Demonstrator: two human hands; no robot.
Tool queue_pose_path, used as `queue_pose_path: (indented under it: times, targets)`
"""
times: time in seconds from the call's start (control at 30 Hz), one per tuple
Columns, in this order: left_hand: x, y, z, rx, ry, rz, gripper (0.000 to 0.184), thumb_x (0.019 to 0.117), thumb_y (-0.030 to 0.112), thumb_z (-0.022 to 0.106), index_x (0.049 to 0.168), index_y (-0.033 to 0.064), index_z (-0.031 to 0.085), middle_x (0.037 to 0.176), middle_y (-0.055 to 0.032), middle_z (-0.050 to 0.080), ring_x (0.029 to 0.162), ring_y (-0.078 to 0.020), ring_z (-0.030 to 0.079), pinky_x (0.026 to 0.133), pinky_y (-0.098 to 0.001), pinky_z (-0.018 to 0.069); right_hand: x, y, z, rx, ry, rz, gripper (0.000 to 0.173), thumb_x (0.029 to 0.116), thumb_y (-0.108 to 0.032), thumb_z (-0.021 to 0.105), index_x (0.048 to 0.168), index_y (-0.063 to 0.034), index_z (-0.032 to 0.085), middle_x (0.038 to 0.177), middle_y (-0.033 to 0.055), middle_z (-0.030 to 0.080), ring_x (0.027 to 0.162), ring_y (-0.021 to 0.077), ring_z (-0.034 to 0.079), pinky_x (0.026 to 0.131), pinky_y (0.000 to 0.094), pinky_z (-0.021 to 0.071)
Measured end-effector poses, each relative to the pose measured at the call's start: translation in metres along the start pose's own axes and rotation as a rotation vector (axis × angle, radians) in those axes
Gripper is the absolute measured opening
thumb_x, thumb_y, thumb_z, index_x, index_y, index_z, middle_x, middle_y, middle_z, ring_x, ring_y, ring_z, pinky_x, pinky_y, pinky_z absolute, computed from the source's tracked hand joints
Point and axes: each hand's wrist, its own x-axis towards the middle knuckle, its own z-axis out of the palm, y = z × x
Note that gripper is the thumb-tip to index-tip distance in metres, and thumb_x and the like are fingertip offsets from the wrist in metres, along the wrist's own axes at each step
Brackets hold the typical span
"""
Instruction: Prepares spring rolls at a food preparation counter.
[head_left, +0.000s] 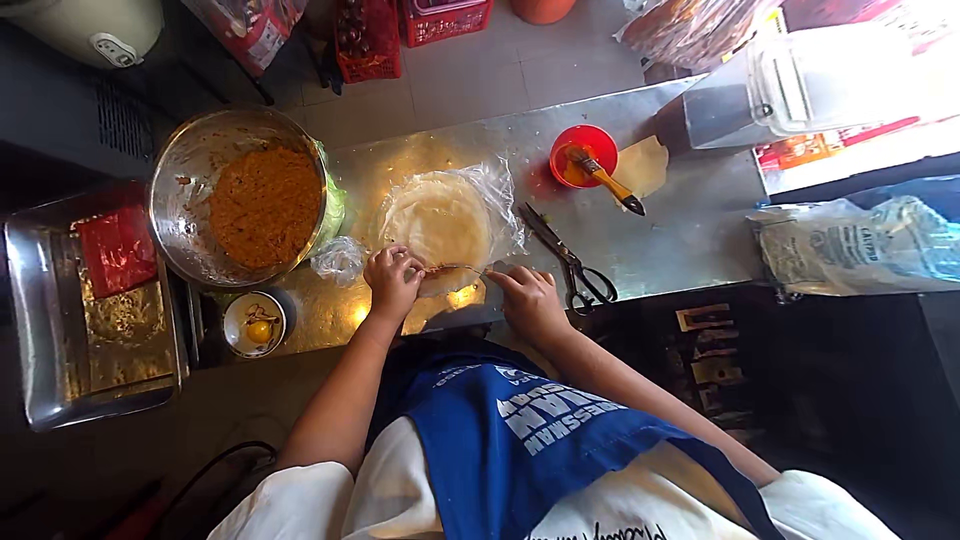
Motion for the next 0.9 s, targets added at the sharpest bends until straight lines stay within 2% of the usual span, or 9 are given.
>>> queue_pose_path:
  times: [0.17,0.27,0.4,0.57,0.67,0.73,0.77,0.9]
  targets:
    - [-0.003,-0.007,0.001,-0.005,0.017,-0.003,0.007,0.0884,0.025,0.078,0.095,0.0228,0.080,0.138,-0.0084,0.059,0.138,-0.0349,0.042,0.109,-0.0628,0.0290,0.003,-0.007,0.004,0.023,-0.002,-0.043,0.042,0.0945,-0.003,0.051,0.128,-0.0178,0.073,0.096,0.0167,0.070,0.092,0.0358,0.068,0.086,0.0560,0.0506]
    - [-0.002,-0.012,0.001,-0.001,0.031,-0.008,0.006,0.0877,0.025,0.079,0.093,0.0243,0.080,0.139,-0.0072,0.059,0.137,-0.0346,0.042,0.108,-0.0623,0.0288,0.005,-0.003,0.005,0.018,-0.050,-0.012,0.043,0.0951,-0.003,0.051,0.129,-0.0182,0.072,0.100,0.0172,0.070,0.096,0.0365,0.068,0.089,0.0573,0.0499]
    - [-0.003,-0.019,0.000,0.014,0.055,-0.002,0.006,0.0877,0.027,0.079,0.093,0.0253,0.081,0.140,-0.0083,0.058,0.137,-0.0350,0.042,0.109,-0.0633,0.0283,0.003,0.003,-0.002,0.017,-0.027,0.029,0.041,0.0955,-0.003,0.050,0.126,-0.0174,0.073,0.098,0.0174,0.070,0.094,0.0365,0.069,0.088,0.0585,0.0503]
    - [-0.005,-0.033,0.004,0.006,0.064,0.057,0.009,0.0914,0.030,0.074,0.095,0.0271,0.081,0.143,-0.0064,0.058,0.139,-0.0342,0.042,0.110,-0.0635,0.0293,0.010,-0.006,-0.023,0.031,-0.011,0.123,0.038,0.1002,-0.009,0.045,0.124,-0.0160,0.074,0.103,0.0157,0.072,0.098,0.0343,0.070,0.091,0.0577,0.0507]
    - [-0.009,-0.039,0.005,-0.003,0.058,0.074,0.013,0.0934,0.031,0.072,0.100,0.0276,0.082,0.143,-0.0064,0.060,0.138,-0.0350,0.045,0.107,-0.0620,0.0355,0.033,-0.036,-0.049,0.189,-0.016,0.170,0.034,0.1052,-0.015,0.045,0.123,-0.0128,0.074,0.108,0.0136,0.073,0.095,0.0278,0.069,0.087,0.0510,0.0541]
    - [-0.011,-0.041,0.003,-0.027,0.057,0.078,0.014,0.0937,0.032,0.071,0.102,0.0280,0.082,0.142,-0.0060,0.061,0.138,-0.0351,0.046,0.104,-0.0621,0.0382,0.055,-0.063,-0.059,0.290,-0.018,0.135,0.033,0.1057,-0.018,0.046,0.122,-0.0108,0.074,0.105,0.0124,0.072,0.088,0.0219,0.067,0.081,0.0439,0.0548]
    - [-0.012,-0.042,0.002,-0.033,0.048,0.080,0.016,0.0942,0.032,0.070,0.103,0.0289,0.082,0.143,-0.0053,0.060,0.138,-0.0349,0.046,0.104,-0.0618,0.0387,0.067,-0.078,-0.062,0.306,-0.003,0.084,0.032,0.1047,-0.018,0.047,0.120,-0.0107,0.074,0.102,0.0111,0.072,0.087,0.0206,0.066,0.080,0.0437,0.0547]
    - [-0.012,-0.040,-0.005,-0.049,0.004,0.042,0.017,0.0943,0.031,0.069,0.104,0.0277,0.082,0.145,-0.0021,0.060,0.141,-0.0322,0.044,0.103,-0.0598,0.0387,0.125,-0.150,-0.061,0.110,0.100,-0.247,0.030,0.0974,-0.009,0.054,0.115,-0.0140,0.077,0.093,0.0111,0.072,0.091,0.0300,0.068,0.089,0.0566,0.0497]
